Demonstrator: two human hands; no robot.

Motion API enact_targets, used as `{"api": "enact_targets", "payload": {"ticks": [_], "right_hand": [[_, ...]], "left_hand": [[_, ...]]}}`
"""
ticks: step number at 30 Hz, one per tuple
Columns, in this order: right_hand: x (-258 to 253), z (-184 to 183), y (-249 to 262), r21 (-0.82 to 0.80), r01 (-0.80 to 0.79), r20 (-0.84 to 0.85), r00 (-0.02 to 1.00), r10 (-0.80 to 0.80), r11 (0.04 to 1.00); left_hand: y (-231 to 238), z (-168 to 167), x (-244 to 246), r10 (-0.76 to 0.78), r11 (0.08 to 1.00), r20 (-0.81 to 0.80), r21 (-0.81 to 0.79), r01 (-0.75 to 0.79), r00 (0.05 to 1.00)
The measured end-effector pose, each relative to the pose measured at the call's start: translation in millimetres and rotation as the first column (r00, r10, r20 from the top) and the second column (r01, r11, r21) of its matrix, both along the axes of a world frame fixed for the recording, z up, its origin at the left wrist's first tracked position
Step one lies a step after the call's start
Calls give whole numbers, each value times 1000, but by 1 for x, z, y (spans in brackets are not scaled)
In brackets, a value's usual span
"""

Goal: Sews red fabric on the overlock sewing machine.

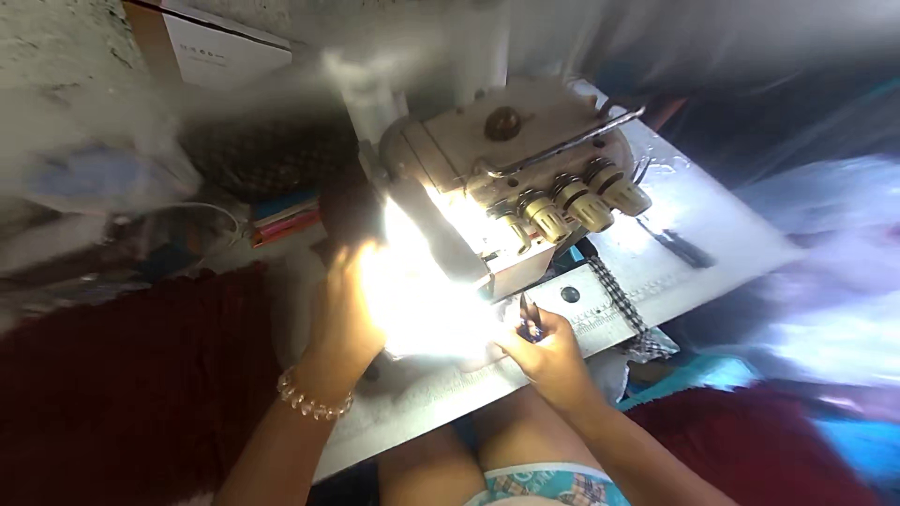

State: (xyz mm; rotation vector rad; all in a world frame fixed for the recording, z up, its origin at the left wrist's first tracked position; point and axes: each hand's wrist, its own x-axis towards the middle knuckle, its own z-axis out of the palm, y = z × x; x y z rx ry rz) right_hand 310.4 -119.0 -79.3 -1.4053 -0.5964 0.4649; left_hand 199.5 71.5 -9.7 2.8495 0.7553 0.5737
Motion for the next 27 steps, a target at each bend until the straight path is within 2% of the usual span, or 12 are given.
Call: {"api": "enact_targets", "payload": {"ticks": [3, 6, 8, 11, 14, 21, 23, 24, 25, 27], "right_hand": [[11, 10, -22, -170, -134, 132, 979, 157, 976], [17, 27, -34, -339, -197, 308, 901, 306, 920], [15, 38, -31, -374, -117, 528, 789, 315, 920], [7, 48, -11, -300, 89, 833, 509, 215, 950], [0, 49, 13, -263, 153, 925, 320, 204, 952], [-3, 33, 57, -223, 184, 962, 198, 186, 957], [-3, 37, 54, -225, 200, 960, 212, 182, 954], [-1, 41, 48, -240, 209, 949, 257, 184, 948], [1, 45, 40, -268, 205, 921, 340, 188, 941], [3, 52, 19, -354, 97, 735, 644, 213, 930]], "left_hand": [[7, 7, -7, -44, 998, -90, 43, 48, 995], [0, 12, -24, 15, 1000, -127, 15, -13, 992], [-9, 11, -36, 54, 998, -100, 44, -50, 994], [-21, 13, -50, 64, 995, -52, 75, -60, 997], [-29, 16, -58, 66, 994, -31, 85, -63, 997], [-32, 14, -61, 75, 993, -8, 97, -74, 997], [-31, 15, -62, 65, 995, 2, 75, -65, 998], [-29, 15, -62, 51, 997, 20, 53, -52, 998], [-27, 15, -62, 30, 999, 50, 22, -31, 998], [-25, 14, -61, -31, 996, 114, -74, 39, 993]]}}
